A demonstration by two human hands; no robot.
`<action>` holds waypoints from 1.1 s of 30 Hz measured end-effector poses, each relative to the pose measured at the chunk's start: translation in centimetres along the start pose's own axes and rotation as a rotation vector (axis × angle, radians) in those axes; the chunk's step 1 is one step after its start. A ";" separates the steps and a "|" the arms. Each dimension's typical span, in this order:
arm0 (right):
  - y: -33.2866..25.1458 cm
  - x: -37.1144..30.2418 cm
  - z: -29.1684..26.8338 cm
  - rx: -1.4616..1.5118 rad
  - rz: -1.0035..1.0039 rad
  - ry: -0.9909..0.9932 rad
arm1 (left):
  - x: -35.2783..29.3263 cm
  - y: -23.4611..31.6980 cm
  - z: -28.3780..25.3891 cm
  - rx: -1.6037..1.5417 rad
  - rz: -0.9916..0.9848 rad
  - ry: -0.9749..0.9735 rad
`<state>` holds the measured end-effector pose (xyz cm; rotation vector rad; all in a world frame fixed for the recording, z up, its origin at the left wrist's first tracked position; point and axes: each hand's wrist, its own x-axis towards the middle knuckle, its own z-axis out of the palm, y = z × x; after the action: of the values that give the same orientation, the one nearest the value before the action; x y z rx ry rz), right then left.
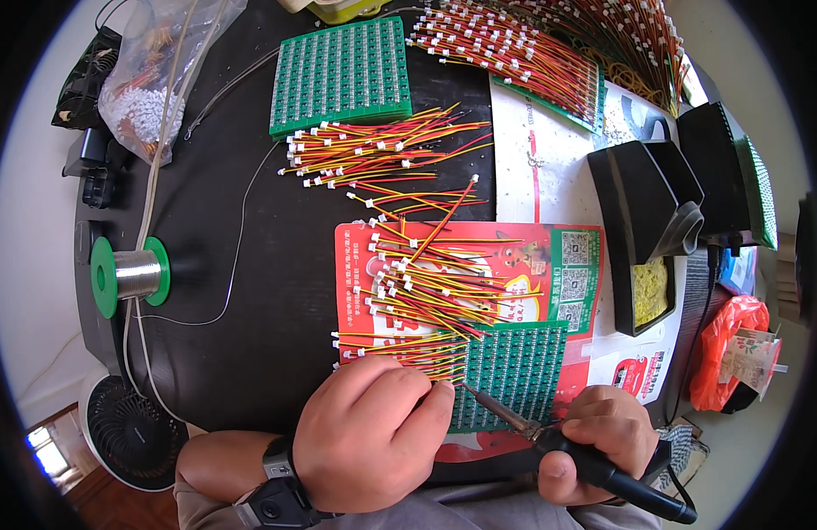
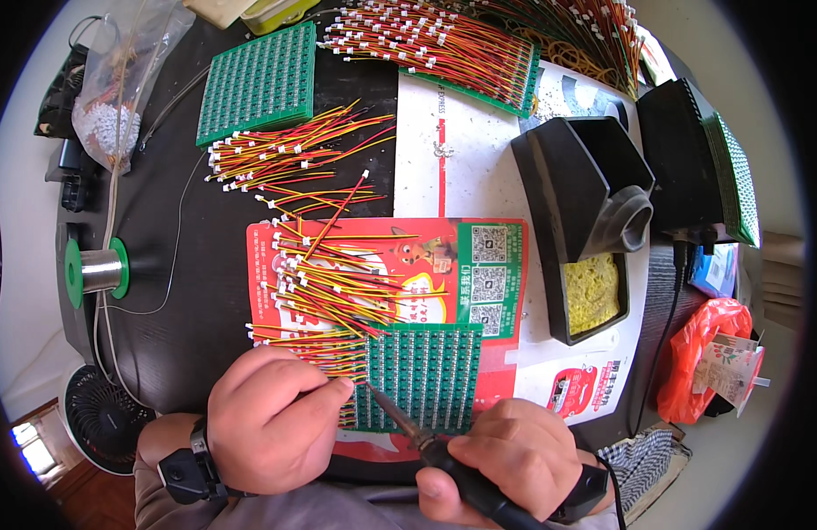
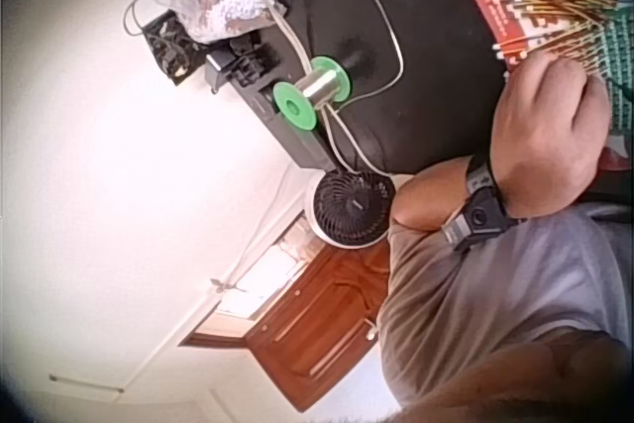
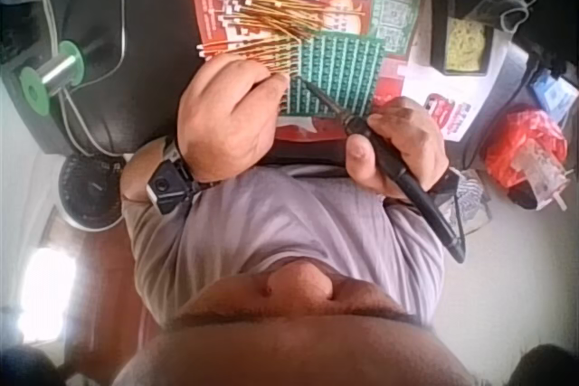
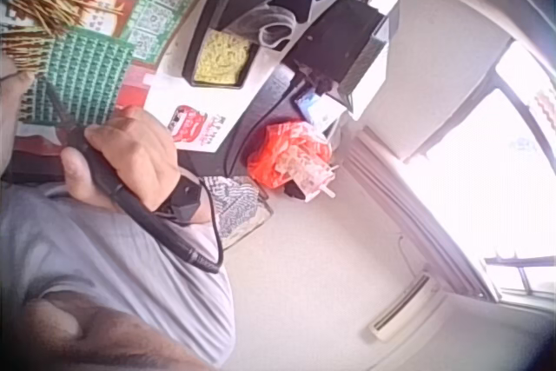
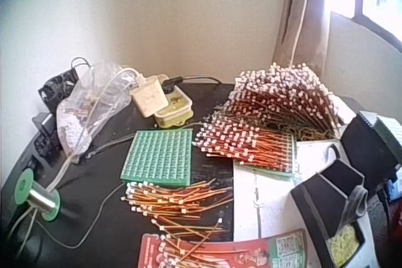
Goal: Soldering individual wires and connectors onto a green printed circuit board (PCB) using a soldering iron.
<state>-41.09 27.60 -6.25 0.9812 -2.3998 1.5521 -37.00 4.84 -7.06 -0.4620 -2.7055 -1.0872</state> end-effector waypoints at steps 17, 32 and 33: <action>-0.2 -1.5 0.4 -0.085 0.131 0.511 | 0.2 0.1 0.0 0.016 -0.003 -0.014; 1.6 1.2 -2.5 -0.580 0.033 0.412 | 0.1 0.7 0.2 0.037 -0.016 -0.014; 0.7 2.0 -2.9 -0.602 0.098 0.271 | 0.3 0.7 0.1 -0.002 -0.031 0.008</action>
<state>-43.80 29.33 -4.58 0.5000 -2.4947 0.8135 -37.08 5.43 -6.55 -0.4166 -2.7139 -1.0972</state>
